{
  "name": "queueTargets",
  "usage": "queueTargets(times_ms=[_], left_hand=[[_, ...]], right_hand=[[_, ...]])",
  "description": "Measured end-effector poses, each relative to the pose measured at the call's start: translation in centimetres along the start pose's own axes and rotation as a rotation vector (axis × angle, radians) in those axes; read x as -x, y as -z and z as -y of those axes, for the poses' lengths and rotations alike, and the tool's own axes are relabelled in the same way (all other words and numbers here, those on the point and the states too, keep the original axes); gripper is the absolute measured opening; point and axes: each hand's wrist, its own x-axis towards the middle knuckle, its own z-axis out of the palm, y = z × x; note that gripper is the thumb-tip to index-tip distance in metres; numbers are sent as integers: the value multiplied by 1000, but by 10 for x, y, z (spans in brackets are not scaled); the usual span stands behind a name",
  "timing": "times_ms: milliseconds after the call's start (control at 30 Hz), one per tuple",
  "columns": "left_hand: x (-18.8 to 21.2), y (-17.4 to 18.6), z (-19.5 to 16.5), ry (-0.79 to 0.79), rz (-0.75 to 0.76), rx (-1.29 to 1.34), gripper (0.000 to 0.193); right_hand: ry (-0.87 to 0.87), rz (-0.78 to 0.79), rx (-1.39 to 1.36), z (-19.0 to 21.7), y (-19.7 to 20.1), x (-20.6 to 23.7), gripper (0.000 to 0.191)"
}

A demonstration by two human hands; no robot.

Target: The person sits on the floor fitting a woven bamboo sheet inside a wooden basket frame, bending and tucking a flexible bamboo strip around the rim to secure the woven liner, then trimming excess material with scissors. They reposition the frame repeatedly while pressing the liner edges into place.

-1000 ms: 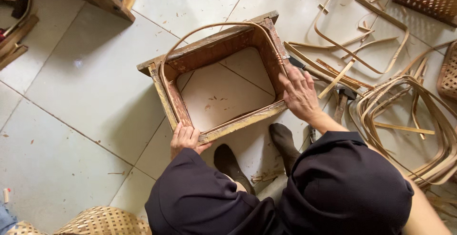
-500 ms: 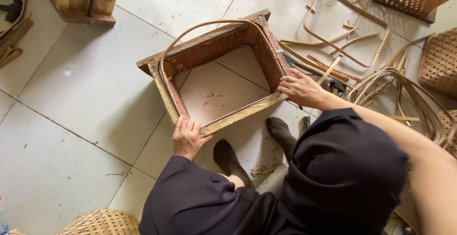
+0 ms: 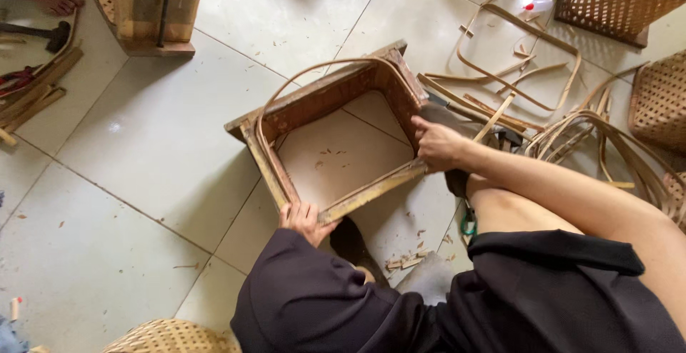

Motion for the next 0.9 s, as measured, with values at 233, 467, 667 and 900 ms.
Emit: queueTargets(times_ms=[233, 467, 667, 900], left_hand=[[-10, 2, -10, 24, -13, -28, 52], [-11, -12, -2, 1, -26, -27, 55], [4, -36, 8, 70, 65, 0, 56], [-11, -37, 14, 162, 121, 20, 58]], right_hand=[[72, 47, -71, -12, -11, -13, 44], [166, -289, -4, -26, 29, 44, 72], [198, -179, 253, -96, 87, -25, 52], [-116, -1012, -323, -116, 108, -232, 51]])
